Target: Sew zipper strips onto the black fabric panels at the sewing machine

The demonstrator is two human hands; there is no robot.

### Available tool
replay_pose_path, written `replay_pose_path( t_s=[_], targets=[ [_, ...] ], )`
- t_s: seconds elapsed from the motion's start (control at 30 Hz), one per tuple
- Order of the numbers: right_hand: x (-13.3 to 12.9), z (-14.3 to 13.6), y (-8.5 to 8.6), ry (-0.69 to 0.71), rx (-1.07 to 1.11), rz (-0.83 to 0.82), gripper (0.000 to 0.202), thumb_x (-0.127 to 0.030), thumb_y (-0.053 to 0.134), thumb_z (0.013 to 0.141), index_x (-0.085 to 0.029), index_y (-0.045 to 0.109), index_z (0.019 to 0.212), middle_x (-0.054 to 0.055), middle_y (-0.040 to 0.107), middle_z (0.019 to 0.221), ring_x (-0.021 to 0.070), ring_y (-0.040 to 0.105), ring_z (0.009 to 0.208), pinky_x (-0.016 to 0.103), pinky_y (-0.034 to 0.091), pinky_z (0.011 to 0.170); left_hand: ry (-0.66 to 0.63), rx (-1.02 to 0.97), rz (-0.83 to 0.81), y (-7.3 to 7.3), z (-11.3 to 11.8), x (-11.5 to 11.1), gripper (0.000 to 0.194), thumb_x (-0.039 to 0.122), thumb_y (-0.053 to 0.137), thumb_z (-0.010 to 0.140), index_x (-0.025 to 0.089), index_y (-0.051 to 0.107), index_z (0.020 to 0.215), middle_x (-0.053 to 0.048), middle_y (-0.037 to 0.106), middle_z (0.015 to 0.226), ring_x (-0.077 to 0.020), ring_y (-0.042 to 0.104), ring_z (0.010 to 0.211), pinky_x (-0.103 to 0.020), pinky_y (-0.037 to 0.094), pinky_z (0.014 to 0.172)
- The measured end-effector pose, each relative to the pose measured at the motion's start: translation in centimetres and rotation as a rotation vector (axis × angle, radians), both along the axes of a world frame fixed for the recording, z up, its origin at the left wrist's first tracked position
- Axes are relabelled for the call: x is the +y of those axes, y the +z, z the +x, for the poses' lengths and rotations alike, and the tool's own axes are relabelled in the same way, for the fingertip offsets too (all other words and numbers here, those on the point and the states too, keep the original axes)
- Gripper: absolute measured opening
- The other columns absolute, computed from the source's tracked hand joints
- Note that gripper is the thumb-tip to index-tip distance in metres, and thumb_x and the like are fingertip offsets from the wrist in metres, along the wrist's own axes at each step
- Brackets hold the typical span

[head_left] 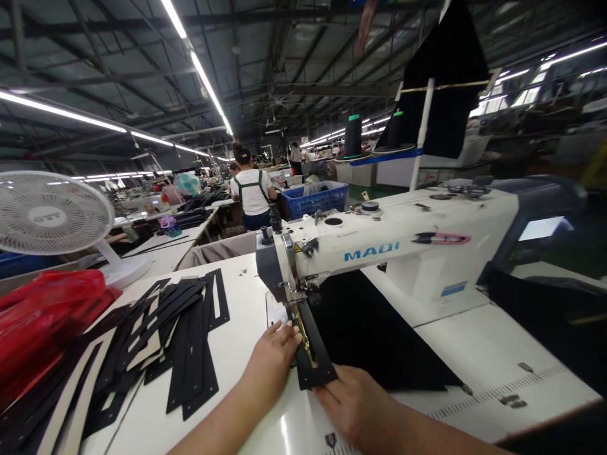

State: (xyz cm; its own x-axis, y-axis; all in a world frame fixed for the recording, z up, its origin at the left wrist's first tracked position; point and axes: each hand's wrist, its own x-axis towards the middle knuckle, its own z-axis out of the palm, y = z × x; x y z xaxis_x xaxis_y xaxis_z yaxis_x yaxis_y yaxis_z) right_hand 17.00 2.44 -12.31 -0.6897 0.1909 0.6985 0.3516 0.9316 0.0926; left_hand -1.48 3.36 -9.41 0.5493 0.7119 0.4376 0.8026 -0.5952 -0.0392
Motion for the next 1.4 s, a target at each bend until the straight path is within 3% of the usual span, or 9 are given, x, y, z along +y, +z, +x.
replay_pose_path(
  t_s=[0.17,0.47,0.63,0.73,0.83,0.97,1.1,1.23,1.4],
  targets=[
    [1.7,-0.1,-0.2,0.015,-0.064,-0.057,0.022,-0.004,0.041,0.080,-0.010,0.061,0.076,0.010,0.061,0.070,0.0215,0.056,0.068,0.031,0.048,0.059,0.035,-0.104,0.004,-0.2,0.0,0.7,0.020,0.012,0.041,0.087,0.015,0.059,0.095,-0.009,0.061,0.084,-0.0204,0.060,0.077,-0.033,0.055,0.065],
    [3.6,-0.6,0.9,0.001,-0.027,-0.104,0.021,-0.004,0.041,0.084,-0.009,0.061,0.080,0.007,0.062,0.074,0.0184,0.053,0.065,0.029,0.044,0.058,0.080,-0.175,0.017,-1.4,-0.7,2.7,0.024,0.008,0.040,0.083,0.015,0.062,0.088,-0.008,0.061,0.081,-0.0195,0.060,0.070,-0.031,0.053,0.062],
    [3.4,-0.6,1.5,-0.087,-0.021,-0.275,0.014,-0.017,0.049,0.087,-0.015,0.058,0.076,0.003,0.060,0.073,0.0163,0.053,0.068,0.027,0.041,0.061,0.113,-0.409,-0.151,-0.7,-0.3,1.7,0.024,0.007,0.040,0.081,0.018,0.060,0.090,-0.007,0.060,0.091,-0.0181,0.060,0.083,-0.029,0.051,0.074],
    [3.8,-1.4,3.0,-0.327,-0.062,-0.408,0.012,-0.027,0.061,0.080,-0.016,0.059,0.082,0.006,0.060,0.079,0.0211,0.053,0.075,0.032,0.040,0.066,0.305,-0.487,-0.195,0.2,0.3,-0.1,0.011,0.012,0.046,0.080,0.018,0.055,0.083,-0.006,0.058,0.087,-0.0200,0.057,0.082,-0.034,0.048,0.073],
    [4.7,-2.6,4.6,-0.362,-0.141,-0.562,0.012,-0.021,0.059,0.078,-0.013,0.059,0.087,0.009,0.062,0.086,0.0220,0.055,0.080,0.031,0.040,0.068,0.469,-0.432,-0.197,0.8,1.0,-2.0,0.016,0.021,0.047,0.082,0.018,0.051,0.068,-0.004,0.056,0.075,-0.0215,0.054,0.073,-0.037,0.046,0.066],
    [6.2,-3.2,5.2,-0.296,-0.145,-0.618,0.017,-0.005,0.045,0.078,-0.012,0.061,0.079,0.008,0.064,0.081,0.0170,0.058,0.071,0.025,0.039,0.063,0.310,-0.468,-0.172,1.0,1.8,-3.8,0.018,0.020,0.043,0.086,0.017,0.058,0.077,-0.006,0.061,0.082,-0.0218,0.057,0.078,-0.037,0.047,0.069],
    [6.9,-2.3,4.4,-0.290,-0.073,-0.677,0.013,-0.006,0.051,0.072,-0.014,0.061,0.069,0.003,0.064,0.073,0.0143,0.057,0.067,0.021,0.036,0.057,0.058,-0.348,-0.158,0.9,2.1,-3.9,0.023,0.012,0.049,0.082,0.020,0.060,0.101,-0.006,0.064,0.105,-0.0219,0.058,0.098,-0.045,0.042,0.094],
    [7.5,-2.2,3.5,-0.359,0.015,-0.761,0.017,-0.014,0.053,0.073,-0.015,0.059,0.057,0.001,0.060,0.059,0.0127,0.054,0.058,0.021,0.031,0.050,0.015,-0.207,-0.171,0.7,1.9,-3.2,0.012,0.013,0.053,0.081,0.018,0.064,0.085,-0.005,0.067,0.091,-0.0207,0.062,0.089,-0.045,0.040,0.097],
    [10.0,-3.9,2.5,-0.545,0.121,-0.826,0.018,-0.020,0.050,0.076,-0.014,0.062,0.064,0.007,0.062,0.064,0.0164,0.056,0.061,0.023,0.029,0.052,-0.003,-0.176,-0.179,0.5,1.9,-2.8,0.012,0.012,0.052,0.081,0.016,0.063,0.082,-0.005,0.067,0.087,-0.0196,0.062,0.088,-0.039,0.045,0.091]
  ],
)
